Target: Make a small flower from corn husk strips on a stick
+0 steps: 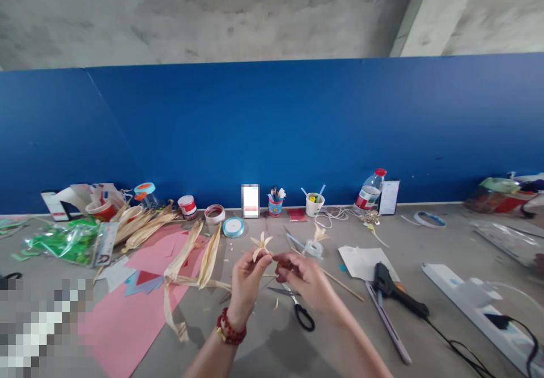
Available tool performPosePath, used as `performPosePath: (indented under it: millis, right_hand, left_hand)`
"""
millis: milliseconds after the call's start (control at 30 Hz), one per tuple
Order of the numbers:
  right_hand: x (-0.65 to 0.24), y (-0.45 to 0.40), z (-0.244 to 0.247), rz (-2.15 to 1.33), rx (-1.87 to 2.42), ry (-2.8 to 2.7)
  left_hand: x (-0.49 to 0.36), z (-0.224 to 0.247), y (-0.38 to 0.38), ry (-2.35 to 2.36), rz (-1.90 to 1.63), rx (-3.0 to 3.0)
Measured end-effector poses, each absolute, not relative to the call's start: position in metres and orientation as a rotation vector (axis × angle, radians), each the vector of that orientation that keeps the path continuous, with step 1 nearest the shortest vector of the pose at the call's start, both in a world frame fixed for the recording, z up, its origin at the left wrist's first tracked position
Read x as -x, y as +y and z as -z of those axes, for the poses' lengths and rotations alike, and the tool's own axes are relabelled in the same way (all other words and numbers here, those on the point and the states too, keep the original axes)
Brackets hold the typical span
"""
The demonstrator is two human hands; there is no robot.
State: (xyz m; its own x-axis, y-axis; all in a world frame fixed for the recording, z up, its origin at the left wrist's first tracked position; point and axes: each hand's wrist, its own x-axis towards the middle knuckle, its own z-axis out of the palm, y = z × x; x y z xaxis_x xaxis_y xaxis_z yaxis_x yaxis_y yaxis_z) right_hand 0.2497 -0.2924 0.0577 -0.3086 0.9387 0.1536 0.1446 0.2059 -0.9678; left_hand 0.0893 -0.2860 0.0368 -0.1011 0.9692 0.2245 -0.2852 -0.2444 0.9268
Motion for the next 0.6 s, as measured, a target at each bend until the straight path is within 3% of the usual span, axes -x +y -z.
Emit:
performPosePath:
  millis: [600]
  right_hand:
    - [-0.229, -0.311, -0.069, -1.026, 1.176, -1.998]
  left_hand:
    - [-0.090, -0.055, -0.290, 1.040, -1.554, -1.253]
